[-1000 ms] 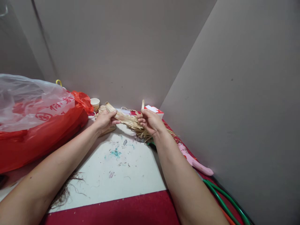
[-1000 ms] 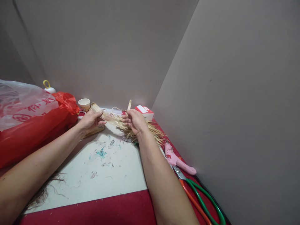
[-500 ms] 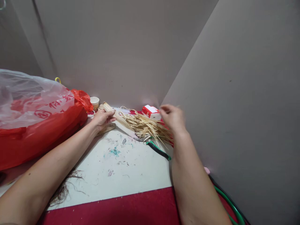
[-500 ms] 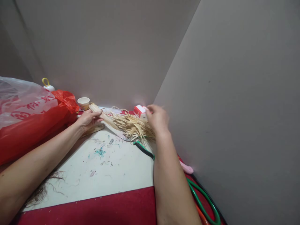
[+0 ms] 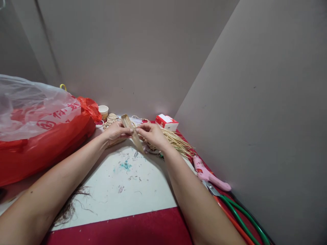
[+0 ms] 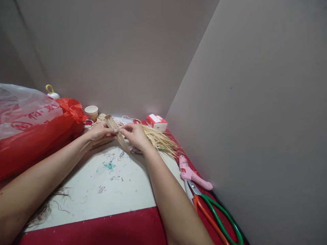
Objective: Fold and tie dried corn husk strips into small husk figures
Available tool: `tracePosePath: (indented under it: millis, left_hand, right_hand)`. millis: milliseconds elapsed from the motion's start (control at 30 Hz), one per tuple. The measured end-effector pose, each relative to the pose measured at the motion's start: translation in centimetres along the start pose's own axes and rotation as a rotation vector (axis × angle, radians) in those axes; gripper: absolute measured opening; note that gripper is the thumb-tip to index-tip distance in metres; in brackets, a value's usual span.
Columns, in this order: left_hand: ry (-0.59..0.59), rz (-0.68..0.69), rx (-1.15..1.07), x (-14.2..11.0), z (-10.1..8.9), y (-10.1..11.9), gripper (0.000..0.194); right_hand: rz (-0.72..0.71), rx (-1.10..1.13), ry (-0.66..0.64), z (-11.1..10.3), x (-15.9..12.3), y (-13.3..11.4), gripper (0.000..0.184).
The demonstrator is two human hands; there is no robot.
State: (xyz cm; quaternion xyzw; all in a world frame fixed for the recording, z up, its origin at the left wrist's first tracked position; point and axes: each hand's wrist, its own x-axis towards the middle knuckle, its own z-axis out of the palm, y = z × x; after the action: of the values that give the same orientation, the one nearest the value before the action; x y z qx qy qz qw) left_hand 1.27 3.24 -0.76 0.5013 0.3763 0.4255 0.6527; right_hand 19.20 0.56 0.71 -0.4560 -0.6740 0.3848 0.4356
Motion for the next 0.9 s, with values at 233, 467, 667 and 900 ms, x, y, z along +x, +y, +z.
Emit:
tracePosePath:
  millis: [233, 467, 667, 900]
  left_hand:
    - [-0.056, 0.021, 0.119, -0.6, 1.1, 0.2, 0.016]
    - [-0.048, 0.055, 0.159, -1.4, 1.5, 1.9, 0.012]
    - [-0.013, 0.11, 0.278, -1.4, 1.5, 1.6, 0.01]
    - [0.043, 0.199, 0.32, -1.2, 2.1, 0.8, 0.007]
  right_hand:
    - [0.013, 0.094, 0.047, 1.0, 0.0, 0.6, 0.017]
    - [0.118, 0.267, 0.044, 0.5, -0.3, -0.5, 0.024]
    - [0.111, 0.206, 0.021, 0.6, -0.3, -0.4, 0.019]
    - [0.011, -0.003, 0.09, 1.1, 0.1, 0.5, 0.011]
